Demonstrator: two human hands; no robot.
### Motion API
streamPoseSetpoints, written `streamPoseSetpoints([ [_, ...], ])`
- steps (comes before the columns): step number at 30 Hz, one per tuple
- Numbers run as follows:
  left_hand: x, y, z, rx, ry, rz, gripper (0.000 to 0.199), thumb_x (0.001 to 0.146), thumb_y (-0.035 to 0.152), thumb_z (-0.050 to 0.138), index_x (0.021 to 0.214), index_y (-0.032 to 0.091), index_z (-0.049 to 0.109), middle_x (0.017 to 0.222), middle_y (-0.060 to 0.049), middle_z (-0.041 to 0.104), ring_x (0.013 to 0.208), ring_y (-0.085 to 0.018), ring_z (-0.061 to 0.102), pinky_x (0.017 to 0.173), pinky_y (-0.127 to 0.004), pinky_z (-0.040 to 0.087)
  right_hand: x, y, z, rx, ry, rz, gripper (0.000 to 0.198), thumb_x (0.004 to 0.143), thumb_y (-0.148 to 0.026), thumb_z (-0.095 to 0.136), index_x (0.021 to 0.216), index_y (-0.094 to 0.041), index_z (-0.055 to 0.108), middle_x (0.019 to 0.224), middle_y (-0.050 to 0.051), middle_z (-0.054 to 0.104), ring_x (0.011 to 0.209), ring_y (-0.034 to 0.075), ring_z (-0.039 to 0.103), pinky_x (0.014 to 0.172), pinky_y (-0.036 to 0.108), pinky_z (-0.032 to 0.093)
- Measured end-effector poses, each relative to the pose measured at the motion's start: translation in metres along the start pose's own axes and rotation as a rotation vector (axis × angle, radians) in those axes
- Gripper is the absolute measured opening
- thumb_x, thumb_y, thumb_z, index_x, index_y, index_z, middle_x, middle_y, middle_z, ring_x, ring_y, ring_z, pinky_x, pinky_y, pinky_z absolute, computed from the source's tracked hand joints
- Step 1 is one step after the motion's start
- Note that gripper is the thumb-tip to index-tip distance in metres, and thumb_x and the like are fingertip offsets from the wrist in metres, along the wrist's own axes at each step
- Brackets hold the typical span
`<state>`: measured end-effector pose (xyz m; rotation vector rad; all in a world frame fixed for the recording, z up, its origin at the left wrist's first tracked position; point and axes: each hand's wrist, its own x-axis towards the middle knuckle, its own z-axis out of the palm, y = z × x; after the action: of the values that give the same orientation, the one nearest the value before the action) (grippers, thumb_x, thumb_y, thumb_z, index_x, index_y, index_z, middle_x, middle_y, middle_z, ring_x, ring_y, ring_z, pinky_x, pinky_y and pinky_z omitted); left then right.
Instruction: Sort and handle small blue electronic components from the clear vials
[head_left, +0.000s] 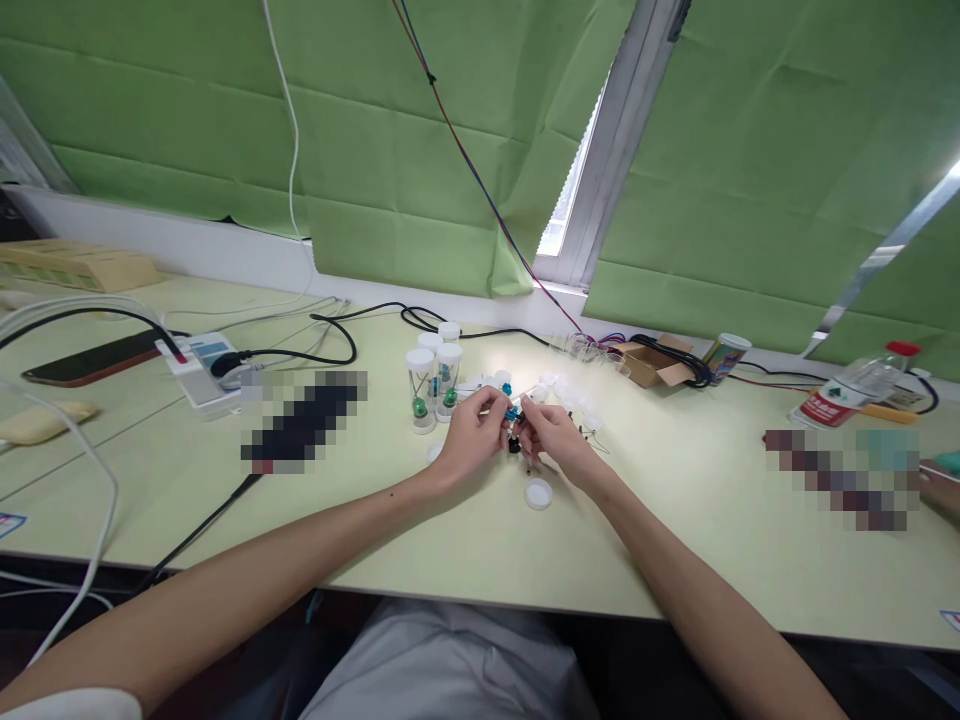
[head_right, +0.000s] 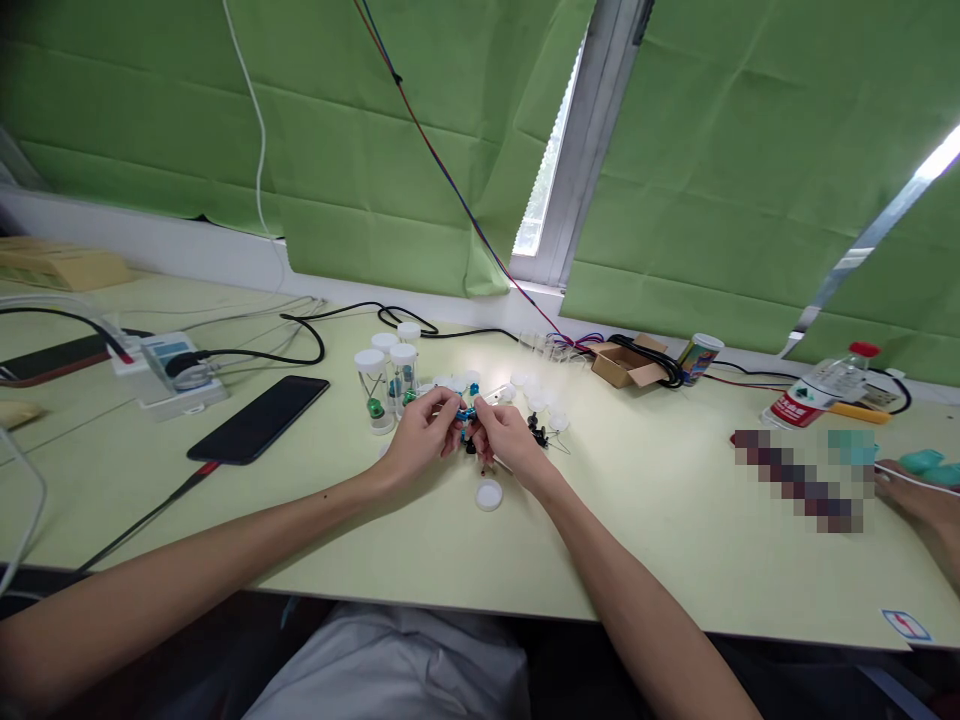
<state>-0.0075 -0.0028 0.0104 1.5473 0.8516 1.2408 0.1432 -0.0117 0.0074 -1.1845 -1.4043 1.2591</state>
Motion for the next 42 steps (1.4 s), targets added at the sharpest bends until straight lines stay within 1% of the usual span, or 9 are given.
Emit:
streamPoseSetpoints([
  [3, 0.0008, -0.0007, -0.0004, -0.001, 0.016, -0.001, 0.027, 0.091, 0.044, 0.053, 0.078, 0.02, 0.053, 0.054, 0.004, 0.051, 0.044, -0.011, 0.048, 0.046, -0.025, 0.038, -0.0019, -0.0022, 0.0014, 0.026, 0.022, -0.02, 0.051, 0.079, -0.071, 0.059, 0.074, -0.02, 0.055, 0.056, -0.003, 0.055, 0.041, 0.011, 0.05, 0.038, 0.025, 0.039],
  [7, 0.0015, -0.0002, -0.0003, -0.007, 0.039, -0.021, 0.027, 0.091, 0.044, 0.053, 0.078, 0.021, 0.053, 0.053, 0.004, 0.051, 0.043, -0.011, 0.047, 0.045, -0.025, 0.038, -0.0055, -0.0049, 0.0015, 0.043, 0.028, -0.106, 0.042, 0.074, -0.057, 0.073, 0.088, -0.022, 0.055, 0.062, -0.006, 0.054, 0.044, 0.01, 0.052, 0.04, 0.023, 0.039],
  [11, 0.0007, 0.0016, 0.0003, 0.005, 0.038, -0.025, 0.025, 0.091, 0.041, 0.053, 0.078, 0.02, 0.053, 0.051, 0.005, 0.049, 0.042, -0.011, 0.047, 0.045, -0.025, 0.038, -0.0066, -0.0045, 0.0004, 0.046, 0.018, -0.137, 0.04, 0.073, -0.05, 0.077, 0.089, -0.02, 0.056, 0.066, -0.005, 0.055, 0.046, 0.01, 0.053, 0.041, 0.024, 0.04],
  [16, -0.0001, 0.0027, 0.0003, -0.002, 0.027, -0.024, 0.024, 0.09, 0.04, 0.054, 0.076, 0.02, 0.052, 0.054, 0.005, 0.05, 0.043, -0.01, 0.047, 0.044, -0.024, 0.037, -0.0056, -0.0033, -0.0009, 0.027, 0.002, -0.128, 0.039, 0.076, -0.054, 0.074, 0.08, -0.019, 0.056, 0.058, -0.004, 0.056, 0.045, 0.01, 0.051, 0.042, 0.024, 0.04],
  [22, 0.0014, -0.0004, 0.0, 0.003, 0.012, -0.013, 0.027, 0.091, 0.041, 0.054, 0.075, 0.02, 0.051, 0.054, 0.005, 0.05, 0.044, -0.01, 0.048, 0.045, -0.024, 0.037, -0.0041, -0.0034, -0.001, 0.02, -0.021, -0.074, 0.049, 0.079, -0.063, 0.066, 0.064, -0.018, 0.053, 0.051, -0.003, 0.052, 0.042, 0.01, 0.049, 0.042, 0.024, 0.039],
  [28, 0.0009, -0.0041, 0.0004, -0.006, -0.02, -0.008, 0.029, 0.093, 0.043, 0.051, 0.075, 0.02, 0.051, 0.053, 0.005, 0.05, 0.044, -0.01, 0.049, 0.046, -0.023, 0.038, -0.0012, -0.0014, -0.0012, 0.028, -0.008, -0.015, 0.056, 0.081, -0.068, 0.06, 0.059, -0.016, 0.057, 0.042, -0.003, 0.048, 0.036, 0.01, 0.047, 0.04, 0.023, 0.036],
  [33, -0.0011, -0.0024, 0.0009, 0.011, -0.027, -0.006, 0.029, 0.093, 0.044, 0.051, 0.077, 0.02, 0.053, 0.053, 0.005, 0.05, 0.045, -0.009, 0.048, 0.046, -0.022, 0.037, -0.001, -0.0018, -0.0007, 0.042, -0.003, -0.011, 0.061, 0.082, -0.071, 0.055, 0.054, -0.017, 0.056, 0.038, -0.002, 0.046, 0.033, 0.01, 0.044, 0.038, 0.024, 0.035],
  [39, -0.0022, 0.0009, 0.0018, 0.02, -0.026, -0.012, 0.024, 0.09, 0.042, 0.056, 0.08, 0.02, 0.054, 0.052, 0.005, 0.05, 0.044, -0.009, 0.047, 0.045, -0.022, 0.037, -0.0013, -0.0018, 0.0009, -0.01, 0.033, -0.018, 0.066, 0.084, -0.074, 0.048, 0.053, -0.017, 0.055, 0.036, -0.001, 0.046, 0.033, 0.009, 0.043, 0.038, 0.024, 0.033],
  [42, -0.0018, 0.0012, 0.0017, 0.013, 0.003, -0.006, 0.023, 0.09, 0.04, 0.057, 0.079, 0.02, 0.054, 0.054, 0.005, 0.052, 0.045, -0.009, 0.048, 0.045, -0.022, 0.038, -0.0022, -0.0026, 0.0015, 0.007, 0.046, -0.04, 0.057, 0.081, -0.071, 0.055, 0.064, -0.017, 0.056, 0.045, -0.002, 0.052, 0.037, 0.009, 0.046, 0.038, 0.023, 0.036],
])
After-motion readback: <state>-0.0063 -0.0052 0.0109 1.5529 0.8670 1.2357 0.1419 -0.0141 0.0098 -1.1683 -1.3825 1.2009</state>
